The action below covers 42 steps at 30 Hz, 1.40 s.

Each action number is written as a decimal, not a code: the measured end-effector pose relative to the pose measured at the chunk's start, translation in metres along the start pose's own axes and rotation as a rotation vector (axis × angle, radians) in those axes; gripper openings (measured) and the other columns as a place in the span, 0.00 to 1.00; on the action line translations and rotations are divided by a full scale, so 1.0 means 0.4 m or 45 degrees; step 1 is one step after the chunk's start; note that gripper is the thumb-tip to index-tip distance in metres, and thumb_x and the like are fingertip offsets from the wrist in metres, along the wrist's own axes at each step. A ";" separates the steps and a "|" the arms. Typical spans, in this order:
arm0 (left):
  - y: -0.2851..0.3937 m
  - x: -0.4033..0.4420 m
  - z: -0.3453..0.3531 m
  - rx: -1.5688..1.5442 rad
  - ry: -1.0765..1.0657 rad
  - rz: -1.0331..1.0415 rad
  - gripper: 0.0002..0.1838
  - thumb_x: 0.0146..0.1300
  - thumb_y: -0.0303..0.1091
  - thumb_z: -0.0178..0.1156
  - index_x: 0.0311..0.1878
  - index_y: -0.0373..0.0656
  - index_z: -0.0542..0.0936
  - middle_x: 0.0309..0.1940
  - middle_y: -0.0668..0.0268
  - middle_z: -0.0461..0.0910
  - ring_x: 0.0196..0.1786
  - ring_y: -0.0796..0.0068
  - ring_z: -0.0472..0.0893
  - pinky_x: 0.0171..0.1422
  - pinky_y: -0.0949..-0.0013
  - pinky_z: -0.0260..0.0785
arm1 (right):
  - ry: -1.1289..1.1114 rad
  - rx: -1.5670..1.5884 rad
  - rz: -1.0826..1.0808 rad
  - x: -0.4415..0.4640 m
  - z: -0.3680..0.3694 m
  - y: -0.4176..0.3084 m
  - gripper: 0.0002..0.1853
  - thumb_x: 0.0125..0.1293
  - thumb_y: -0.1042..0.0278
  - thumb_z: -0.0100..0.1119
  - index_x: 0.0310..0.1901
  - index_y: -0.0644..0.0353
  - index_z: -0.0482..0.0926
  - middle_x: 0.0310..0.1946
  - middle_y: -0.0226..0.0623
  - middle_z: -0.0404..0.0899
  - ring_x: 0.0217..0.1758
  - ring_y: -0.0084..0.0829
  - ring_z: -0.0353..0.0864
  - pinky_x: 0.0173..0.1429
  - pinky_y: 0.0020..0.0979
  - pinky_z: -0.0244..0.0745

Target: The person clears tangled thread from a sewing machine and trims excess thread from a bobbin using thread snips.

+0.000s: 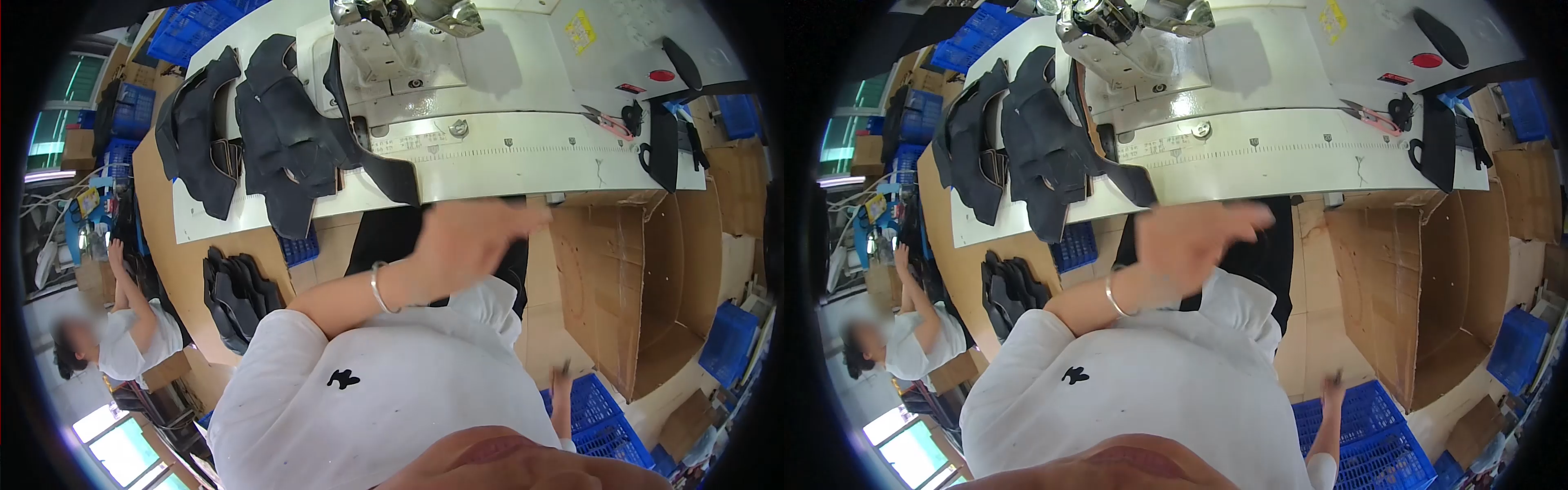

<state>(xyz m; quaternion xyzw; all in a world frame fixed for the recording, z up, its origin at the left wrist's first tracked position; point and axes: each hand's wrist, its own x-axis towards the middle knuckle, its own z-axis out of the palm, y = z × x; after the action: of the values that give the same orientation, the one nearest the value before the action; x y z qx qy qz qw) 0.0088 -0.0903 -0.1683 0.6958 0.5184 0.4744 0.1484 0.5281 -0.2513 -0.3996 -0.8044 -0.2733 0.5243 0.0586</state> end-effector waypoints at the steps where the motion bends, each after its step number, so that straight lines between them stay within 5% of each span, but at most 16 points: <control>1: 0.004 -0.027 0.053 0.003 0.151 0.194 0.15 0.52 0.24 0.54 0.44 0.47 0.81 0.31 0.68 0.83 0.23 0.72 0.78 0.24 0.72 0.70 | -0.158 0.385 -0.113 0.149 0.070 -0.020 0.09 0.65 0.65 0.55 0.43 0.56 0.73 0.18 0.20 0.63 0.18 0.13 0.63 0.20 0.19 0.58; 3: 0.031 -0.081 0.092 0.132 -0.517 0.191 0.17 0.53 0.31 0.54 0.48 0.48 0.76 0.20 0.71 0.72 0.23 0.73 0.75 0.23 0.70 0.65 | -0.291 0.369 -0.311 -0.106 0.288 -0.539 0.09 0.66 0.64 0.55 0.42 0.59 0.75 0.19 0.19 0.64 0.19 0.11 0.59 0.24 0.17 0.55; 5: 0.038 -0.127 0.151 0.131 -0.560 0.470 0.11 0.51 0.33 0.55 0.38 0.43 0.75 0.16 0.69 0.71 0.22 0.71 0.76 0.21 0.68 0.65 | -0.895 0.265 -0.602 -0.238 0.379 -0.813 0.17 0.70 0.58 0.48 0.48 0.63 0.76 0.28 0.35 0.79 0.15 0.13 0.57 0.21 0.19 0.55; 8: 0.051 -0.194 0.227 0.011 -1.031 0.542 0.08 0.51 0.35 0.56 0.31 0.41 0.76 0.17 0.66 0.73 0.24 0.68 0.79 0.24 0.69 0.69 | -1.332 0.174 -0.988 -0.426 0.496 -1.104 0.22 0.73 0.55 0.38 0.50 0.66 0.75 0.39 0.50 0.81 0.14 0.11 0.47 0.18 0.16 0.50; 11: 0.047 -0.211 0.254 -0.110 -1.254 0.599 0.07 0.52 0.34 0.56 0.28 0.40 0.76 0.18 0.66 0.76 0.27 0.68 0.80 0.27 0.69 0.71 | -1.705 0.386 -0.898 -0.543 0.565 -1.292 0.20 0.71 0.58 0.45 0.50 0.67 0.77 0.28 0.30 0.80 0.16 0.13 0.47 0.22 0.18 0.49; 14: 0.041 -0.213 0.260 -0.114 -1.257 0.563 0.07 0.53 0.35 0.56 0.27 0.41 0.77 0.20 0.66 0.76 0.29 0.68 0.80 0.28 0.70 0.70 | -1.624 0.600 -1.267 -0.558 0.598 -1.358 0.20 0.71 0.58 0.47 0.47 0.71 0.74 0.16 0.23 0.63 0.15 0.11 0.48 0.22 0.18 0.47; 15: 0.040 -0.209 0.252 -0.088 -1.218 0.568 0.07 0.53 0.35 0.57 0.27 0.41 0.77 0.21 0.66 0.76 0.29 0.69 0.80 0.28 0.70 0.70 | -1.545 0.636 -1.283 -0.555 0.586 -1.340 0.15 0.69 0.62 0.51 0.42 0.69 0.75 0.14 0.19 0.53 0.16 0.12 0.49 0.22 0.19 0.48; 17: 0.033 -0.191 0.227 -0.050 -1.059 0.549 0.07 0.54 0.36 0.58 0.27 0.43 0.77 0.21 0.68 0.76 0.28 0.70 0.79 0.27 0.70 0.69 | -1.228 0.616 -1.167 -0.516 0.564 -1.245 0.12 0.68 0.63 0.52 0.38 0.66 0.75 0.14 0.20 0.56 0.16 0.13 0.51 0.21 0.19 0.48; 20: 0.018 -0.138 0.155 0.029 -0.608 0.517 0.08 0.54 0.40 0.61 0.28 0.47 0.77 0.20 0.72 0.72 0.27 0.74 0.76 0.26 0.71 0.66 | -1.018 0.294 -1.127 -0.374 0.489 -1.002 0.07 0.64 0.66 0.58 0.32 0.59 0.75 0.27 0.31 0.76 0.21 0.14 0.65 0.22 0.17 0.56; 22: 0.001 -0.097 0.080 0.166 -0.211 0.546 0.08 0.53 0.40 0.62 0.28 0.48 0.77 0.20 0.73 0.70 0.26 0.75 0.73 0.28 0.71 0.65 | -0.764 0.251 -1.089 -0.322 0.445 -0.814 0.07 0.65 0.70 0.53 0.33 0.61 0.80 0.29 0.26 0.76 0.30 0.17 0.69 0.34 0.19 0.63; 24: -0.020 -0.058 -0.001 0.082 0.306 0.214 0.05 0.51 0.24 0.58 0.33 0.43 0.79 0.29 0.66 0.75 0.34 0.66 0.75 0.38 0.67 0.68 | -0.600 0.262 -0.561 -0.211 0.365 -0.591 0.03 0.61 0.71 0.59 0.33 0.59 0.79 0.25 0.23 0.74 0.23 0.13 0.66 0.26 0.20 0.59; 26: -0.009 0.011 -0.037 -0.300 0.722 -0.559 0.19 0.55 0.17 0.52 0.52 0.35 0.71 0.49 0.58 0.71 0.47 0.69 0.74 0.37 0.75 0.67 | -0.272 0.291 -0.250 -0.152 0.279 -0.359 0.05 0.61 0.66 0.60 0.31 0.54 0.75 0.17 0.18 0.65 0.17 0.12 0.60 0.20 0.18 0.51; 27: -0.025 0.053 -0.059 -0.544 0.794 -0.585 0.20 0.62 0.23 0.52 0.59 0.35 0.66 0.53 0.59 0.69 0.50 0.69 0.74 0.34 0.79 0.66 | -0.168 0.093 -0.114 -0.126 0.210 -0.223 0.06 0.61 0.65 0.60 0.31 0.53 0.74 0.17 0.18 0.64 0.16 0.12 0.60 0.19 0.18 0.51; 33: -0.036 0.149 -0.138 -1.485 0.697 -0.722 0.23 0.70 0.39 0.51 0.62 0.34 0.64 0.53 0.54 0.73 0.35 0.71 0.80 0.24 0.80 0.66 | 0.005 -0.413 0.302 -0.170 -0.160 0.321 0.04 0.61 0.67 0.58 0.31 0.53 0.74 0.17 0.19 0.64 0.14 0.13 0.60 0.17 0.19 0.52; 39: -0.017 0.087 -0.084 -0.952 0.643 -0.733 0.16 0.71 0.35 0.47 0.46 0.31 0.77 0.23 0.61 0.81 0.12 0.81 0.70 0.14 0.79 0.59 | -0.027 -0.250 0.313 -0.154 -0.148 0.250 0.02 0.62 0.68 0.56 0.32 0.54 0.75 0.16 0.20 0.65 0.13 0.14 0.59 0.16 0.19 0.53; 42: 0.013 0.019 -0.058 -0.390 0.174 -0.579 0.11 0.60 0.25 0.52 0.43 0.36 0.80 0.31 0.60 0.83 0.18 0.75 0.76 0.20 0.74 0.67 | -0.063 0.038 0.123 -0.016 0.038 0.043 0.02 0.62 0.69 0.55 0.32 0.54 0.75 0.16 0.20 0.65 0.12 0.14 0.59 0.15 0.19 0.54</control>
<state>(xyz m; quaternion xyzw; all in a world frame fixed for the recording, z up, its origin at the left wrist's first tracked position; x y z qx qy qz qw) -0.0068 -0.0924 -0.1489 0.4975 0.5923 0.5475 0.3191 0.5194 -0.2720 -0.4078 -0.8026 -0.2276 0.5501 0.0385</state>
